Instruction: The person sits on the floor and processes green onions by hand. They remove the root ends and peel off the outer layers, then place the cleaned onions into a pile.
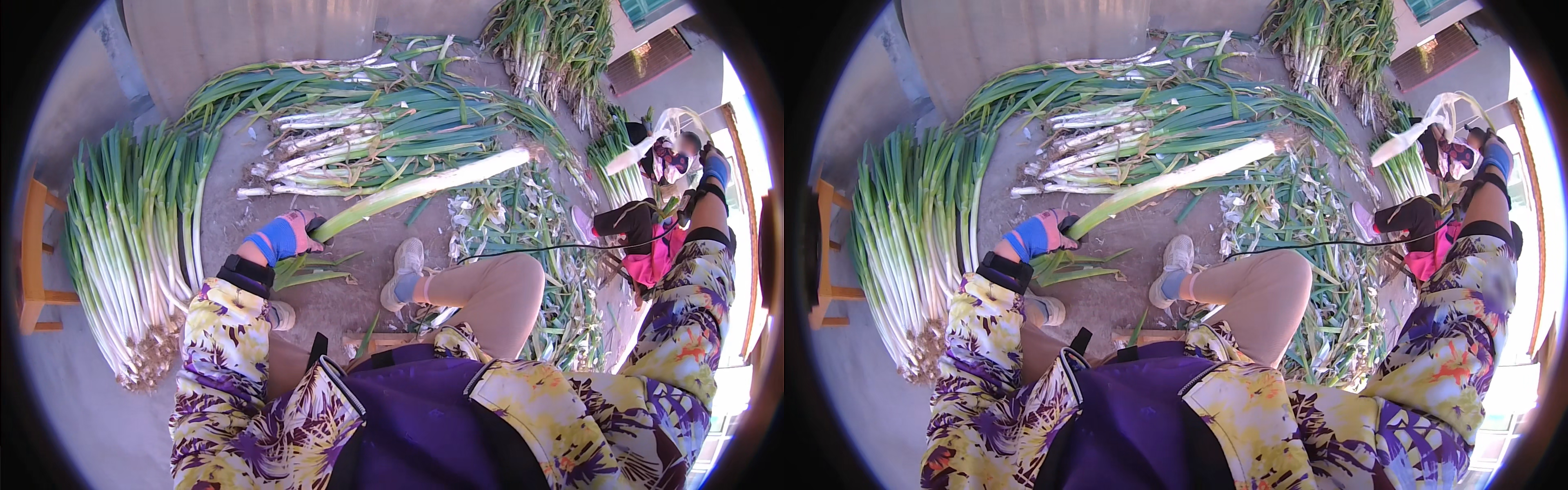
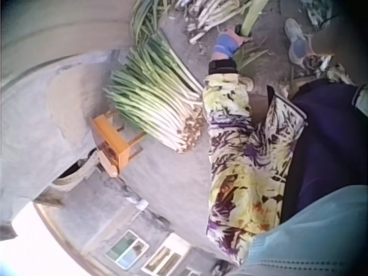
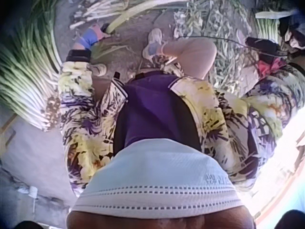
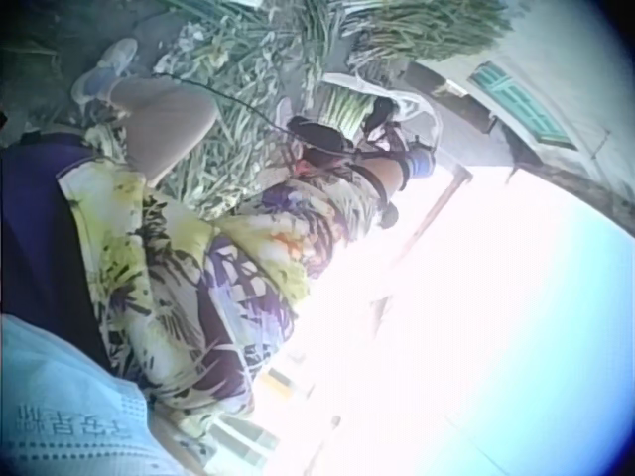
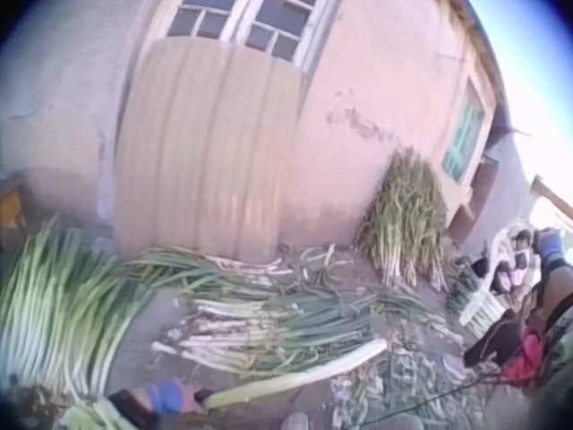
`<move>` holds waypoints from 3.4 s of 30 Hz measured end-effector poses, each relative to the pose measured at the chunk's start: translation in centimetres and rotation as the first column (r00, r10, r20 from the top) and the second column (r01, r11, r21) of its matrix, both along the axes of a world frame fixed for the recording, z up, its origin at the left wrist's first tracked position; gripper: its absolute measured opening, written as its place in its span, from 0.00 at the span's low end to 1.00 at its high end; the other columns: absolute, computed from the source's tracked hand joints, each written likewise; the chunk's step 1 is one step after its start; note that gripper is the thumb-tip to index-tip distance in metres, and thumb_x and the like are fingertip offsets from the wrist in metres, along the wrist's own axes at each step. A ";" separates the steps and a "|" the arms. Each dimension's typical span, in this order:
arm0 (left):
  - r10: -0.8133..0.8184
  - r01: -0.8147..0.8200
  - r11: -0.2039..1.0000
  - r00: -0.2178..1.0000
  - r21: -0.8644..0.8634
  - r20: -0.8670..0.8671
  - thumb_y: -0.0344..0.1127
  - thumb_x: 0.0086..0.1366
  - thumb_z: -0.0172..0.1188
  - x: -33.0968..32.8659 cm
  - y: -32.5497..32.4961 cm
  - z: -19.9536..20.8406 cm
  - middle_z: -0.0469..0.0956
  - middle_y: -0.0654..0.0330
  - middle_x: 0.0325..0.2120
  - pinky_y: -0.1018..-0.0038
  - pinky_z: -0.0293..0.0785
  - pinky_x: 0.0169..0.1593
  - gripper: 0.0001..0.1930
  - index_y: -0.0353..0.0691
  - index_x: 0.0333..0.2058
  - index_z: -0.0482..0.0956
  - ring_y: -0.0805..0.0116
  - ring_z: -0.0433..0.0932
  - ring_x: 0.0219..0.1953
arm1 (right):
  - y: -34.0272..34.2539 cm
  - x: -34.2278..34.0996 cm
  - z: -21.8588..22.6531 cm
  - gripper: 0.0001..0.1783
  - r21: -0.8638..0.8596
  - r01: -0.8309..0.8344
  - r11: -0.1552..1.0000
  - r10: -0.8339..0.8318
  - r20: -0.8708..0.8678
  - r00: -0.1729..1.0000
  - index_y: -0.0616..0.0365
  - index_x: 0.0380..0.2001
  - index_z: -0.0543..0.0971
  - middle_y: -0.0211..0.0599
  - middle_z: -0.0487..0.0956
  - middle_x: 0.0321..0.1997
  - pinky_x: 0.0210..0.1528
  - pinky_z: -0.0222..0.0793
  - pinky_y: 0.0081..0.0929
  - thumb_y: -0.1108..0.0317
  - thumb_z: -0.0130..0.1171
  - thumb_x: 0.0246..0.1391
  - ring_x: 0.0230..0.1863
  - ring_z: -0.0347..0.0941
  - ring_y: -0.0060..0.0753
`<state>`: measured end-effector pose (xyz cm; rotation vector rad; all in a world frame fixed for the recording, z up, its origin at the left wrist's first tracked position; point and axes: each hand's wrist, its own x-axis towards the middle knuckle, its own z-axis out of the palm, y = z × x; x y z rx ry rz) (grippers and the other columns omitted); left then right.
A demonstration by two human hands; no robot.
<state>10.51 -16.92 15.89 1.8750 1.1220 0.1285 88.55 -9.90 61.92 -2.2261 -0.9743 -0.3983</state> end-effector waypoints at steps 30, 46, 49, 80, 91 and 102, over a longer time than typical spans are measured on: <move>0.265 -0.273 0.962 0.933 -0.002 0.243 0.41 0.51 0.67 4.6 1.4 1.4 0.79 0.61 0.29 0.76 0.70 0.38 0.21 0.37 0.42 0.77 0.74 0.72 0.29 | -5.0 -50.5 -37.6 0.23 -0.060 -0.964 0.259 0.546 -0.814 0.197 0.59 0.41 0.78 0.32 0.80 0.32 0.36 0.68 0.20 0.53 0.64 0.47 0.31 0.73 0.21; 0.436 -0.550 0.834 0.602 -0.047 0.669 0.41 0.56 0.62 3.4 2.1 3.8 0.80 0.56 0.37 0.76 0.71 0.45 0.19 0.36 0.44 0.77 0.70 0.77 0.38 | -5.5 -56.1 -38.7 0.21 -0.002 -0.898 0.439 0.613 -0.730 0.302 0.65 0.35 0.77 0.38 0.80 0.27 0.31 0.71 0.22 0.55 0.63 0.47 0.27 0.77 0.25; 0.379 -0.565 0.824 0.600 0.039 0.704 0.39 0.55 0.63 3.7 1.6 5.3 0.79 0.57 0.37 0.76 0.71 0.46 0.20 0.34 0.43 0.76 0.70 0.77 0.39 | -5.3 -57.4 -38.2 0.22 -0.066 -0.917 0.392 0.642 -0.695 0.325 0.64 0.34 0.77 0.37 0.80 0.26 0.31 0.71 0.23 0.54 0.62 0.47 0.26 0.77 0.26; 0.603 -0.899 0.370 0.424 0.234 0.676 0.44 0.57 0.59 1.4 3.0 4.3 0.78 0.50 0.25 0.67 0.71 0.35 0.15 0.37 0.31 0.79 0.53 0.77 0.29 | -5.9 -61.3 -36.4 0.17 -0.214 -0.977 0.014 0.621 -0.764 0.176 0.59 0.36 0.79 0.34 0.80 0.27 0.32 0.70 0.23 0.57 0.62 0.48 0.26 0.75 0.23; 0.554 -0.879 0.355 -0.076 -0.318 0.829 0.31 0.60 0.57 -1.2 3.3 5.8 0.81 0.57 0.27 0.78 0.73 0.33 0.10 0.29 0.35 0.77 0.72 0.78 0.26 | -6.7 -58.6 -40.1 0.23 -0.108 -0.994 -0.035 0.631 -0.774 0.062 0.58 0.37 0.78 0.43 0.77 0.26 0.35 0.68 0.30 0.48 0.58 0.49 0.28 0.73 0.36; 0.325 -0.799 -0.028 -0.575 -0.600 0.751 0.40 0.59 0.60 -9.8 4.3 6.7 0.78 0.57 0.33 0.76 0.74 0.38 0.14 0.32 0.36 0.76 0.68 0.77 0.33 | -10.6 -57.5 -42.9 0.19 -0.113 -0.990 -0.079 0.482 -0.874 0.061 0.57 0.40 0.76 0.38 0.79 0.33 0.41 0.67 0.26 0.54 0.57 0.52 0.34 0.74 0.30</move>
